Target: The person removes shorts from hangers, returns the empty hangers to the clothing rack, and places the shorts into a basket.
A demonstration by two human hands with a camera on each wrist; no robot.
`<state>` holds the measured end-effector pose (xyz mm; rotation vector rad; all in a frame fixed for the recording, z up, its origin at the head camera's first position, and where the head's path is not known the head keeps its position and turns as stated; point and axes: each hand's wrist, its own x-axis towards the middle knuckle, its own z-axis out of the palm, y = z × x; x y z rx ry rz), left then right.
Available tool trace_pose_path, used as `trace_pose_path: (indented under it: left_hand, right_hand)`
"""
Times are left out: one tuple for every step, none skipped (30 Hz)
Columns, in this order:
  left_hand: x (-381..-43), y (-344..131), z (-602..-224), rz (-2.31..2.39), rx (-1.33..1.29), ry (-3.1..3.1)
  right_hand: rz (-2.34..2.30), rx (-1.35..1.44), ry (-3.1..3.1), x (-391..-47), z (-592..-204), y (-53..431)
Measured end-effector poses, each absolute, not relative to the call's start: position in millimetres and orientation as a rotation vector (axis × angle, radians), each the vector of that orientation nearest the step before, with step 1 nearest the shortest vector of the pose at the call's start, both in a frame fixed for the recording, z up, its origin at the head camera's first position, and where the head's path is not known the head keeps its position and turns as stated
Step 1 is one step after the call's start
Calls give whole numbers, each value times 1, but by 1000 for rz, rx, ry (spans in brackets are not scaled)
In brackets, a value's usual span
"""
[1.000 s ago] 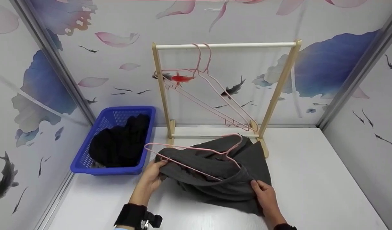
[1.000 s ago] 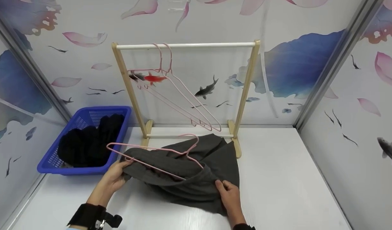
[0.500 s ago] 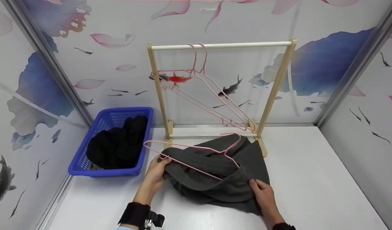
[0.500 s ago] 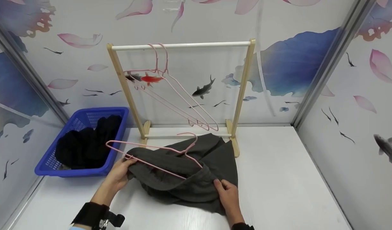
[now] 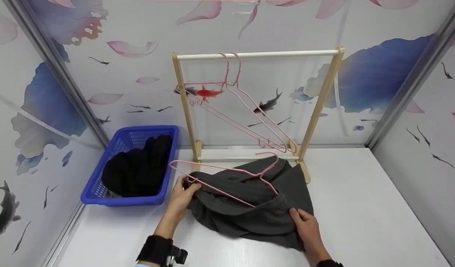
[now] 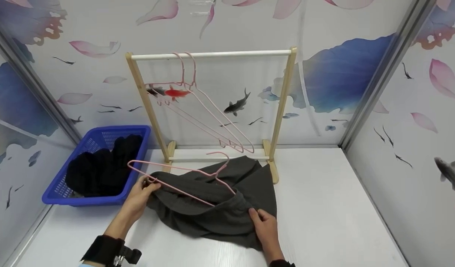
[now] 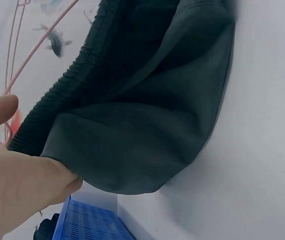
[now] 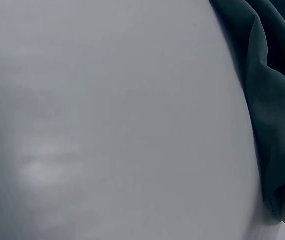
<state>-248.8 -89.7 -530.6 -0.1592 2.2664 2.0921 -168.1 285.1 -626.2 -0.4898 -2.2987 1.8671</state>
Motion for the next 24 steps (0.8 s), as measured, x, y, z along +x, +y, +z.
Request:
trace_pose_path:
  left_hand:
    - [-248,-90,-529,2073,-145,2296]
    - [-248,-90,-528,2061,-135,2323]
    - [-248,-90,-527,2044,-126,2356]
    - [-247,-90,-525,2028,-120,2385]
    - [-246,-90,-524,2014,-118,2410]
    - [-246,-90,-523,1999,-120,2435]
    - [-245,-89,-522,1983,-119,2463]
    - [-244,-89,-521,1968,-120,2488]
    - [-244,-89,-520,1958,-126,2508]
    - [-243,-88,-519,1955,-134,2528]
    - [-243,-88,-518,1951,-146,2552]
    - [-244,-88,-517,1947,-159,2581]
    - [-244,-88,-516,1945,-177,2607]
    - [-244,-88,-515,1951,-196,2625]
    - [-244,-89,-513,1960,-214,2643]
    - [-244,-90,-512,1964,-235,2668]
    - [-245,-90,-510,1974,-256,2681]
    - [-245,-91,-508,1986,-276,2693]
    - [-245,-92,-507,1994,-298,2704]
    - [-246,-93,-505,1999,-314,2719]
    - [-246,-93,-503,1993,-328,2746]
    - [-246,-94,-502,1973,-339,2784]
    - [-245,-93,-500,1947,-336,2824]
    - [-245,-93,-498,1908,-323,2879]
  right_hand:
    - [1858,-481,-2300,-168,-626,285]
    - [1849,-477,-2300,-168,-627,285]
    - [1841,-474,-2298,-168,-627,284]
    - [1836,-467,-2296,-168,-627,284]
    - [1831,-469,-2299,-169,-628,284]
    - [1830,-471,-2302,-169,-628,284]
    - [1828,-475,-2304,-169,-628,284]
    - [1831,-480,-2307,-169,-628,284]
    - [1830,-479,-2316,-168,-628,284]
    - [1833,-481,-2317,-168,-628,284]
    - [1836,-483,-2317,-168,-628,284]
    - [1837,-479,-2320,-168,-628,285]
    - [1837,-477,-2322,-168,-628,285]
    - [1840,-476,-2323,-168,-627,285]
    - [1840,-476,-2321,-168,-628,285]
    - [1844,-481,-2315,-168,-628,284]
    - [1844,-480,-2315,-169,-628,284]
    - [1843,-478,-2317,-169,-628,284]
    - [1846,-480,-2315,-169,-628,284]
    - [1848,-479,-2314,-169,-628,284]
    - [1849,-475,-2315,-169,-628,284]
    - [1849,-473,-2319,-169,-627,285]
    - [1848,-469,-2322,-169,-627,285]
    - [1849,-466,-2323,-169,-626,285]
